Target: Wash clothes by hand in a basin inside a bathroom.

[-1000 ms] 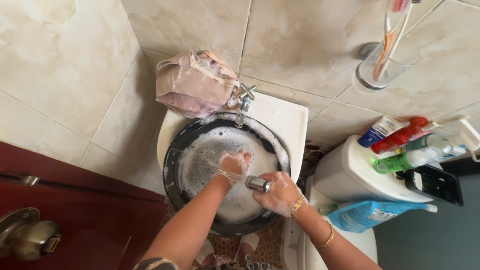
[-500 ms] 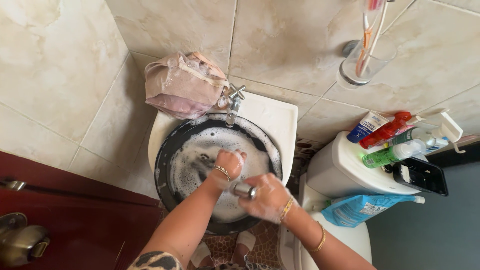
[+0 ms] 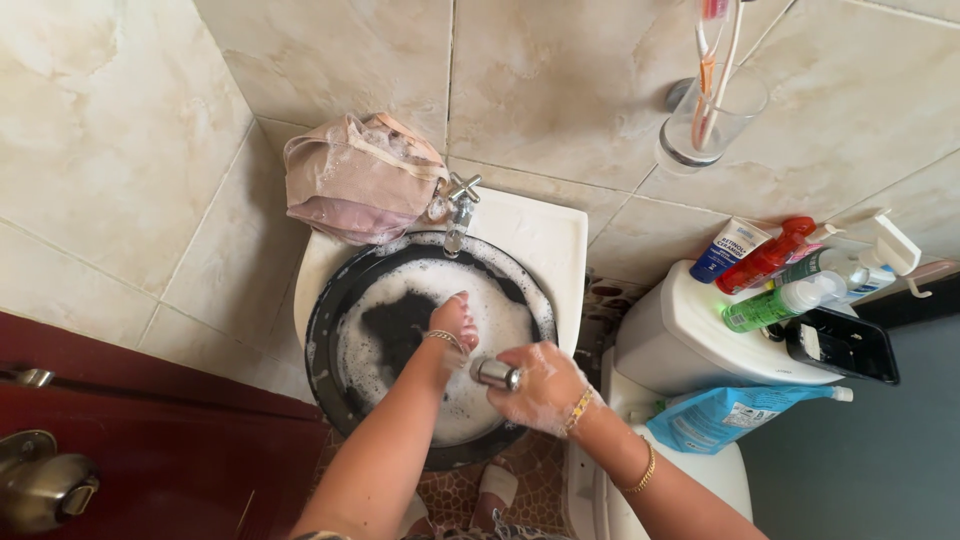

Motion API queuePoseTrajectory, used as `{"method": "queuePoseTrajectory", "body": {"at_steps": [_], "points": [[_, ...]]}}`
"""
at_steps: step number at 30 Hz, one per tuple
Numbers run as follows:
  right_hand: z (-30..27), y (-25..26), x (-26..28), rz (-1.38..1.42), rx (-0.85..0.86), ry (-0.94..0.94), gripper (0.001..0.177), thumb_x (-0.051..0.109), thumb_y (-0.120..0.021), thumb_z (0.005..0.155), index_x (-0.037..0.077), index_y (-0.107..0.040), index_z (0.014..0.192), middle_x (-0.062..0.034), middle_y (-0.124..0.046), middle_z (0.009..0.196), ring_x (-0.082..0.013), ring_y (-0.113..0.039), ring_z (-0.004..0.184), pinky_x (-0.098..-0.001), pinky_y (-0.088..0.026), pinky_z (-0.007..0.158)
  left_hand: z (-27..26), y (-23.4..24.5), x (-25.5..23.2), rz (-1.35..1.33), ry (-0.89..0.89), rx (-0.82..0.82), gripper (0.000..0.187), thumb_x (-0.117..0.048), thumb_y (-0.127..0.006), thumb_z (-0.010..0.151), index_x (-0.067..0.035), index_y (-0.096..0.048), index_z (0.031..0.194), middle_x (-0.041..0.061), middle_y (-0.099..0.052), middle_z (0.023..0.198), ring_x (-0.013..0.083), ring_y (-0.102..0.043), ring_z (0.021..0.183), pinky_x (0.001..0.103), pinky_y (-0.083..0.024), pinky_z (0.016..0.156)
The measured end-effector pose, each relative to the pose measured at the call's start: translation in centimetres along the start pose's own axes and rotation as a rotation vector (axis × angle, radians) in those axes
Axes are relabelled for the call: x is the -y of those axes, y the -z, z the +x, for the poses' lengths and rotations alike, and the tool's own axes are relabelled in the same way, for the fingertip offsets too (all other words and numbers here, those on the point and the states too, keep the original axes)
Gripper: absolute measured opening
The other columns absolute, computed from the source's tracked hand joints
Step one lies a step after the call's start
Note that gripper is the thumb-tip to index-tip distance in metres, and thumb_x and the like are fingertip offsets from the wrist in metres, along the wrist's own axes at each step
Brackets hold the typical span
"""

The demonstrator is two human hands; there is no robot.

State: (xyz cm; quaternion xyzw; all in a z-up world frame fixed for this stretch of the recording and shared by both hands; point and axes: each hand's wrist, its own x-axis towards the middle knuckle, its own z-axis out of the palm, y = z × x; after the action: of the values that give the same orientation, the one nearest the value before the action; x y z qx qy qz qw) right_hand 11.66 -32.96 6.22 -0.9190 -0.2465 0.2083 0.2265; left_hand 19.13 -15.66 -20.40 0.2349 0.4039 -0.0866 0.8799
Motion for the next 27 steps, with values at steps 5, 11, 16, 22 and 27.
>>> {"method": "queuePoseTrajectory", "body": {"at_steps": [5,11,16,22,27], "points": [[0.5,-0.9,-2.0,-0.058,-0.045,0.080,0.043,0.033,-0.078,0.066,0.006,-0.079,0.100,-0.0214,-0.073,0.079,-0.0361,-0.073,0.077,-0.0418,-0.058,0.081,2.9,1.3,0.2,-0.088,-0.083,-0.045,0.036,-0.035,-0.054,0.101,-0.018,-0.046,0.070,-0.005,-0.038,0.057,0.0111,-0.027,0.040,0.028,-0.019,0.036],[0.5,0.4,-0.5,0.006,-0.084,-0.024,0.039,0.032,-0.074,0.071,0.007,-0.078,0.101,-0.0223,-0.072,0.073,-0.0357,-0.073,0.073,-0.0404,-0.060,0.079,3.7,2.6,1.7,0.622,-0.742,0.012,0.021,-0.024,-0.058,0.101,-0.010,-0.063,0.086,0.006,-0.058,0.072,0.0242,-0.055,0.063,0.038,-0.047,0.060],[0.9,-0.3,-1.0,0.011,-0.003,0.001,0.038,0.028,-0.073,0.069,0.009,-0.079,0.101,-0.0214,-0.073,0.075,-0.0344,-0.074,0.073,-0.0402,-0.060,0.081,-6.5,0.3,-0.9,1.694,-1.241,-0.018,0.015,-0.020,-0.058,0.097,-0.006,-0.064,0.095,0.017,-0.068,0.092,0.0398,-0.067,0.090,0.049,-0.053,0.081],[0.7,-0.7,0.2,0.005,-0.058,0.028,0.038,0.033,-0.075,0.071,0.009,-0.080,0.101,-0.0197,-0.076,0.075,-0.0305,-0.075,0.071,-0.0365,-0.060,0.082,-11.2,-0.7,-2.2,2.198,-1.075,-0.131,0.019,-0.023,-0.059,0.094,-0.012,-0.066,0.108,0.009,-0.066,0.113,0.0301,-0.059,0.116,0.047,-0.046,0.100],[0.9,-0.9,-2.3,-0.038,0.258,-0.164,0.037,0.029,-0.065,0.076,0.012,-0.077,0.107,-0.0109,-0.075,0.070,-0.0286,-0.075,0.065,-0.0389,-0.066,0.069,-19.9,-0.7,-5.1,2.425,-0.234,-0.054,0.073,-0.044,-0.061,0.097,-0.021,-0.030,0.159,0.014,-0.017,0.167,0.0340,-0.029,0.149,0.052,-0.028,0.119]]}}
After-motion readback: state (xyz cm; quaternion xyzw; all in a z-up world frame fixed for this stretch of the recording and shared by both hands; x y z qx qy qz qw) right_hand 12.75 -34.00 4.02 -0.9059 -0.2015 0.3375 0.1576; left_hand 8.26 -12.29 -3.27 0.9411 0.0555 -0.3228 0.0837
